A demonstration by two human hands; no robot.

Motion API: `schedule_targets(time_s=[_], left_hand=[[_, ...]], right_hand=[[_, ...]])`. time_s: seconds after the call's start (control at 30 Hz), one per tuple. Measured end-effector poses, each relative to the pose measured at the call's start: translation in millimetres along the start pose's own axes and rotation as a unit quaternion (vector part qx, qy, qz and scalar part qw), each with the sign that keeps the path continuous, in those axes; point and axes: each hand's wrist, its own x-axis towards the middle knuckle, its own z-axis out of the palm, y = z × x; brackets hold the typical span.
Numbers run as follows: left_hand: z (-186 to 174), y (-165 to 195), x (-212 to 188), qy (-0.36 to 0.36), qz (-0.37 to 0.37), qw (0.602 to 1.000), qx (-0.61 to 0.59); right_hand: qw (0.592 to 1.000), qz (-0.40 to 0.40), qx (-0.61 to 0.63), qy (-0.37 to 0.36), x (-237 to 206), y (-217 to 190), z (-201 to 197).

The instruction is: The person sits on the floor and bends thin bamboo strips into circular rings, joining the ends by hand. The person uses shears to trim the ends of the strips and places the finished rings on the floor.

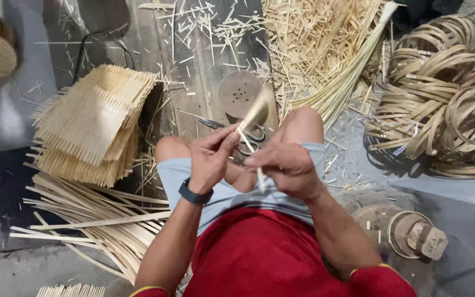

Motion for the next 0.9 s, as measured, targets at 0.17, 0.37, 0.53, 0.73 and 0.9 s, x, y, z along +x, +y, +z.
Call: schedule_targets(time_s=[0.17, 0.37, 0.53, 0.73, 0.9], left_hand=[[19.1, -0.3, -5.9, 0.012, -0.069, 0.975, -0.213], [13.6, -16.5, 15.6, 0.178, -0.059, 0.979, -0.075], [3.0, -33.4, 34.2, 0.158, -0.157, 0.909, -0.351], [37.2, -39.1, 11.9, 0.097, -0.167, 0.92, -0.341], [32.3, -32.0, 8.4, 0.084, -0.085, 0.976, -0.184]], right_hand=[[0.97, 0.137, 0.162, 0.12, -22.2, 46.5, 13.8], [0.977, -0.068, 0.169, 0.115, -40.9, 13.1, 3.9], [0.927, 0.163, 0.051, 0.333, -37.1, 8.4, -15.3], [0.933, 0.22, 0.132, 0.254, -18.4, 66.5, 23.5], [0.86, 0.238, 0.31, 0.328, -16.3, 82.3, 31.8]])
